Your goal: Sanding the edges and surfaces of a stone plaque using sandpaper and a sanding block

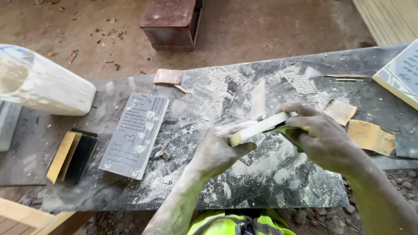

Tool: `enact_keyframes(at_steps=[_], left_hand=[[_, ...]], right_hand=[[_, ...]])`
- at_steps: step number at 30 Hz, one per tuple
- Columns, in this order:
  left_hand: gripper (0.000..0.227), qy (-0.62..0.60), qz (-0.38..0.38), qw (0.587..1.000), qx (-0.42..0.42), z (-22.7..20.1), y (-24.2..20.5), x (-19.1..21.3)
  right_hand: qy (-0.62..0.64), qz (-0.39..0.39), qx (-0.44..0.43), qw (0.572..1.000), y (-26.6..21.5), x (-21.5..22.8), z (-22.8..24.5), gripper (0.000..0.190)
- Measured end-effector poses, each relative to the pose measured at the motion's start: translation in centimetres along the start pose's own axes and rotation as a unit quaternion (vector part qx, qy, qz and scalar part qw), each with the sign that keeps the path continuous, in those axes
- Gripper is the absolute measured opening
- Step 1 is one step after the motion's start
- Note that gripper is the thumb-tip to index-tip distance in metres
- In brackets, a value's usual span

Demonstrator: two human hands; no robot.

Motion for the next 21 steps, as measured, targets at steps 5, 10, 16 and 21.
enact_keyframes(at_steps=[5,10,16,21], left_hand=[[0.04,0.145,-0.077,0.983,-0.083,2.0,-0.4,-0.9],[0.03,0.113,-0.148,0.968,-0.168,3.5,-1.0,-2.5],[0.035,0.117,-0.161,0.978,-0.054,4.0,-1.7,-3.5],[0.023,-0.109,-0.081,0.958,0.254,5.6,-0.6,-5.0]], right_hand=[[-0.041,0.025,-0.004,0.999,0.2,-0.3,0.3,0.042],[0.121,-0.114,0.095,0.982,-1.8,1.7,-1.3,0.029],[-0.065,-0.261,0.269,0.925,-1.4,-4.1,-1.1,0.037],[-0.087,-0.212,0.341,0.912,-3.5,-9.8,3.2,0.076]])
Point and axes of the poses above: each hand's wrist, its own y-axis towards the middle knuckle, its own x-axis out of the back of the hand, z = x × y, the point moved 1 cm from there along y, towards the middle knuckle, and after that the axes turned 4 degrees about -z, right-handed, at the moved point
